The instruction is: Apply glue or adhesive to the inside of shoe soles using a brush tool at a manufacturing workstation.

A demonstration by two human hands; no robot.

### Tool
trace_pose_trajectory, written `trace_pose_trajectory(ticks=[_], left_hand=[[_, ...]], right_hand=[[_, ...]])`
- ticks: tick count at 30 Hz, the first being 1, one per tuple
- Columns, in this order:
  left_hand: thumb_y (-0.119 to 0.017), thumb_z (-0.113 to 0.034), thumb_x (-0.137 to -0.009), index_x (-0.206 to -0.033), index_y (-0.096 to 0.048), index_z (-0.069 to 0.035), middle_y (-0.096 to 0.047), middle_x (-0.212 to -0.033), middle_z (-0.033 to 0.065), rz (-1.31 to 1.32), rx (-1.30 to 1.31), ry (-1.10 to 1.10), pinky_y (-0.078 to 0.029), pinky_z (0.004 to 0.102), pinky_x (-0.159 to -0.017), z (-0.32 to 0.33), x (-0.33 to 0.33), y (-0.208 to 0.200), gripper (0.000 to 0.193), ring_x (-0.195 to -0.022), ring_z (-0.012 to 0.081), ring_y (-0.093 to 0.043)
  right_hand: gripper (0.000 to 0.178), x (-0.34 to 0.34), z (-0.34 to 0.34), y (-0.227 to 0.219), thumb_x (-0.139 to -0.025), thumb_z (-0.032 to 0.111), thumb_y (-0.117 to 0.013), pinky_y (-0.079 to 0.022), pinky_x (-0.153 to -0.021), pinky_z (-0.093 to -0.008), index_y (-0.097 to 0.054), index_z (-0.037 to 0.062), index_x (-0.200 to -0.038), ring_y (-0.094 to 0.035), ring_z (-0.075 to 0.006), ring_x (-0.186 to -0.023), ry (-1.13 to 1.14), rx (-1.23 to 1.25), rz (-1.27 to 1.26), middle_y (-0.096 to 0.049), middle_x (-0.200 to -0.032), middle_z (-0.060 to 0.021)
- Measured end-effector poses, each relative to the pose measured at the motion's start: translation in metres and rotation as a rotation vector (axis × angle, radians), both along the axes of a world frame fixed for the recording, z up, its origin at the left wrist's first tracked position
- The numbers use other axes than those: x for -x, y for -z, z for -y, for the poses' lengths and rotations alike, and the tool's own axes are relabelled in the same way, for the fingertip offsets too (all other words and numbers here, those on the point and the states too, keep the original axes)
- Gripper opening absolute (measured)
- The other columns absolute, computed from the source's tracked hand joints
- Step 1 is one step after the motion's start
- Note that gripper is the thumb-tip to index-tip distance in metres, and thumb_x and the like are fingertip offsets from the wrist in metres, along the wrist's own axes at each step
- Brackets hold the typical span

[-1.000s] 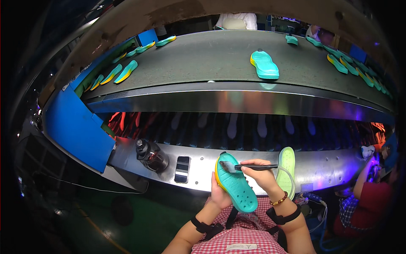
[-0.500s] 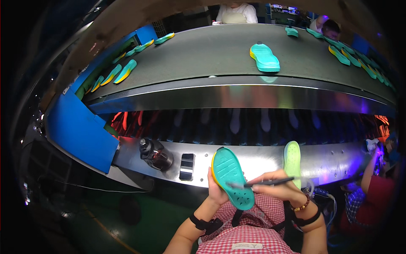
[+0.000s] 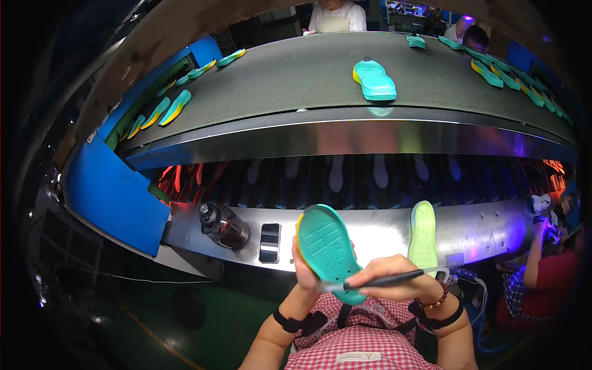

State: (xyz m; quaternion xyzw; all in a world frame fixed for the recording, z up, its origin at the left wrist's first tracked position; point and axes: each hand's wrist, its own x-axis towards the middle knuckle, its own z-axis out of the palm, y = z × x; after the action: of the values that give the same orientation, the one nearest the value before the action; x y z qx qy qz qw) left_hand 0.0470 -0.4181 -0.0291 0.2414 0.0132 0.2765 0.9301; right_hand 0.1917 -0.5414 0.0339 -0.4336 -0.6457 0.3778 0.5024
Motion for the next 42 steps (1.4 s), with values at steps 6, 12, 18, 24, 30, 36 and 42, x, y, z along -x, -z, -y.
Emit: trace_pose_trajectory(ticks=[6,12,18,24,30,36,42], left_hand=[[-0.020,-0.073,-0.076,-0.111,-0.049,-0.001,-0.056,-0.094,0.0199,-0.009,0.081,-0.212,-0.047,0.0428,-0.072,0.002,0.000,-0.018,0.085,-0.080,0.0314,-0.057],[-0.018,-0.076,-0.075,-0.105,-0.051,0.001,-0.057,-0.089,0.0179,0.023,-0.039,-0.375,-0.047,0.0408,-0.070,-0.006,0.004,-0.033,0.089,-0.077,0.0299,-0.057],[-0.017,-0.076,-0.075,-0.107,-0.050,0.000,-0.056,-0.091,0.0179,0.007,-0.105,-0.362,-0.046,0.0412,-0.071,-0.009,0.008,-0.033,0.089,-0.078,0.0299,-0.056],[-0.030,-0.062,-0.084,-0.133,-0.028,-0.002,-0.039,-0.127,0.0188,0.082,0.033,-0.194,-0.035,0.0474,-0.096,0.012,0.003,-0.038,0.077,-0.114,0.0333,-0.043],[-0.030,-0.047,-0.089,-0.131,-0.031,-0.003,-0.044,-0.124,0.0181,0.006,0.028,0.029,-0.042,0.0450,-0.091,0.007,0.016,-0.009,0.061,-0.107,0.0321,-0.050],[-0.034,-0.031,-0.091,-0.123,-0.041,0.000,-0.054,-0.112,0.0153,-0.125,-0.037,0.230,-0.047,0.0354,-0.083,-0.003,0.014,-0.009,0.044,-0.097,0.0240,-0.057],[-0.038,-0.031,-0.090,-0.123,-0.041,0.002,-0.055,-0.111,0.0156,-0.289,-0.045,0.444,-0.045,0.0337,-0.086,-0.010,0.021,-0.014,0.047,-0.098,0.0223,-0.057]], right_hand=[[0.024,-0.005,0.007,0.003,-0.073,0.002,-0.067,-0.050,-0.072,-0.0272,-0.064,0.0024,-0.097,-0.062,-0.0189,-0.081,0.152,0.035,-0.049,-0.065,-0.090,-0.0115],[0.023,-0.008,0.016,0.005,-0.072,0.002,-0.067,-0.049,-0.076,-0.0303,-0.064,0.0009,-0.095,-0.062,-0.0216,-0.083,0.070,-0.090,-0.013,-0.065,-0.089,-0.0121],[0.025,-0.010,0.018,0.001,-0.071,0.002,-0.069,-0.047,-0.078,-0.0298,-0.065,0.0026,-0.096,-0.059,-0.0198,-0.086,-0.037,-0.088,0.037,-0.066,-0.090,-0.0104],[0.020,0.006,0.012,0.016,-0.077,0.000,-0.062,-0.048,-0.082,-0.0281,-0.062,-0.0037,-0.096,-0.061,-0.0215,-0.089,0.145,0.256,-0.782,-0.062,-0.099,-0.0148],[0.025,0.007,0.018,-0.002,-0.078,0.002,-0.063,-0.049,-0.073,-0.0235,-0.062,-0.0002,-0.102,-0.060,-0.0116,-0.080,0.115,0.173,-0.171,-0.065,-0.089,-0.0099],[0.023,-0.005,0.014,-0.005,-0.075,0.002,-0.065,-0.050,-0.073,-0.0283,-0.062,-0.0005,-0.098,-0.063,-0.0188,-0.083,0.048,0.057,-0.003,-0.065,-0.093,-0.0128],[0.025,-0.024,0.020,-0.023,-0.075,0.002,-0.064,-0.049,-0.080,-0.0316,-0.061,0.0022,-0.100,-0.063,-0.0254,-0.090,-0.157,-0.036,0.069,-0.064,-0.095,-0.0127]])
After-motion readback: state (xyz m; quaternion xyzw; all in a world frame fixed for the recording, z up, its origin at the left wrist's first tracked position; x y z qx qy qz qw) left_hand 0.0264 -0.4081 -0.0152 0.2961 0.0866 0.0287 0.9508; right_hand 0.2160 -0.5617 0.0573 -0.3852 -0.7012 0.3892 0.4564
